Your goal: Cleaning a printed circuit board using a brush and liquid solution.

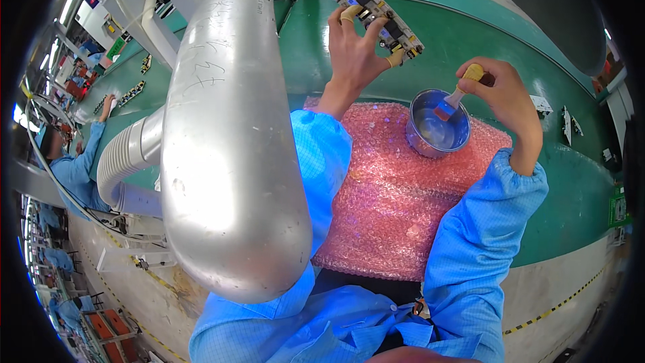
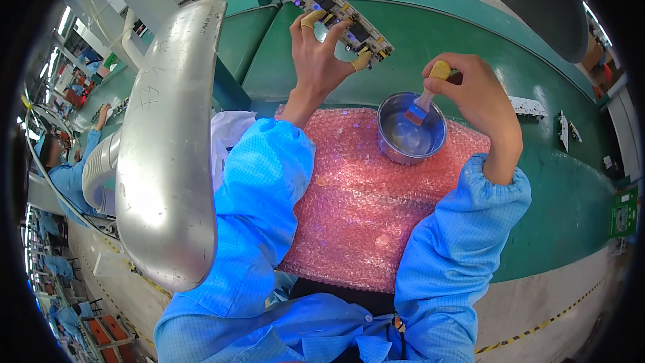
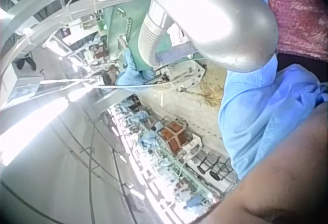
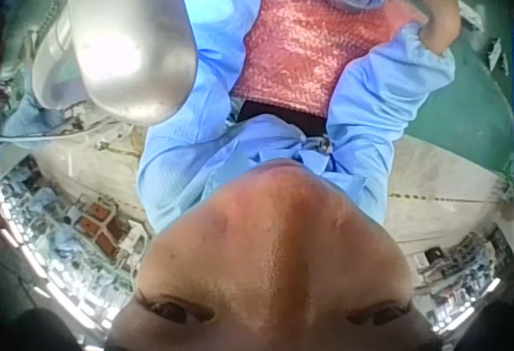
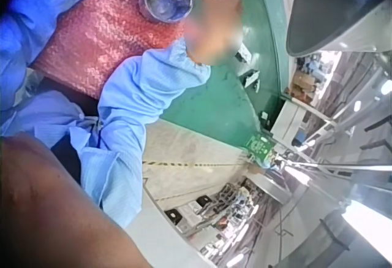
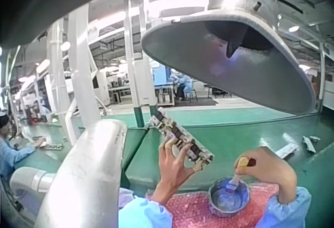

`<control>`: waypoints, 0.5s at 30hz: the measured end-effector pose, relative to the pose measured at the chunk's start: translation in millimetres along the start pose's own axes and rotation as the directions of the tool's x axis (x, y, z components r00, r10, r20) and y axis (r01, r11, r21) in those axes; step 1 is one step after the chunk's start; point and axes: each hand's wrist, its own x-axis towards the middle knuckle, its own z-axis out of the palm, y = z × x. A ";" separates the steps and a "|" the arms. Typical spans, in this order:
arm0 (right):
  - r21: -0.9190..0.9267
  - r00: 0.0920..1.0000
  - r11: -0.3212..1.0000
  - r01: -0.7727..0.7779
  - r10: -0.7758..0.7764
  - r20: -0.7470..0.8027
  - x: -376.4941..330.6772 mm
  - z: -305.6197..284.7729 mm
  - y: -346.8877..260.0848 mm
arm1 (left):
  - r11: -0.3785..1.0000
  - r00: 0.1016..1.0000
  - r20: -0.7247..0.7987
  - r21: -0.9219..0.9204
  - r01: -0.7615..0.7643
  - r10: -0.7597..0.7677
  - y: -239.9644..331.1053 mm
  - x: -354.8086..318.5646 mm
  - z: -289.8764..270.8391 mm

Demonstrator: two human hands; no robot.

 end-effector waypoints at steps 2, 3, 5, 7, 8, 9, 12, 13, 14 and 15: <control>0.010 0.999 1.000 -0.008 0.008 0.051 2.8 2.3 6.4 | 1.000 1.000 -0.016 -0.015 -0.010 0.009 1.8 2.2 -0.6; 0.008 0.999 1.000 -0.013 0.013 0.048 4.3 4.4 8.3 | 0.999 0.999 -0.033 -0.027 -0.017 0.017 1.3 3.6 -1.8; 0.034 0.998 0.999 -0.008 0.006 0.061 6.5 9.7 13.1 | 0.998 0.999 -0.047 -0.051 -0.024 0.021 1.4 3.8 -1.3; -0.020 0.997 1.000 -0.020 0.021 0.073 8.9 13.2 15.6 | 0.996 0.996 -0.085 -0.081 -0.039 0.032 3.8 5.9 -0.1; -0.071 0.996 0.997 -0.023 0.029 0.089 9.9 14.9 17.4 | 0.996 0.995 -0.097 -0.085 -0.031 0.022 5.4 7.2 -0.3; -0.074 0.996 0.996 -0.041 0.047 0.081 11.8 17.5 20.7 | 0.994 0.995 -0.093 -0.104 -0.029 0.020 6.2 8.7 -0.9; -0.017 0.997 1.000 0.008 -0.007 0.076 16.4 22.0 36.2 | 0.959 0.981 -0.110 -0.256 0.124 -0.156 11.2 14.3 -1.9; -0.020 0.997 1.000 0.001 0.000 0.072 18.4 22.5 37.5 | 0.956 0.981 -0.109 -0.265 0.124 -0.158 7.8 16.0 -1.3; -0.016 0.994 1.000 -0.018 0.020 0.111 20.0 22.2 38.0 | 0.905 0.962 -0.069 -0.363 0.223 -0.264 3.9 19.2 0.9; -0.013 0.988 0.999 -0.036 0.038 0.149 20.3 20.2 38.4 | 0.834 0.931 -0.019 -0.452 0.316 -0.363 2.7 20.8 4.0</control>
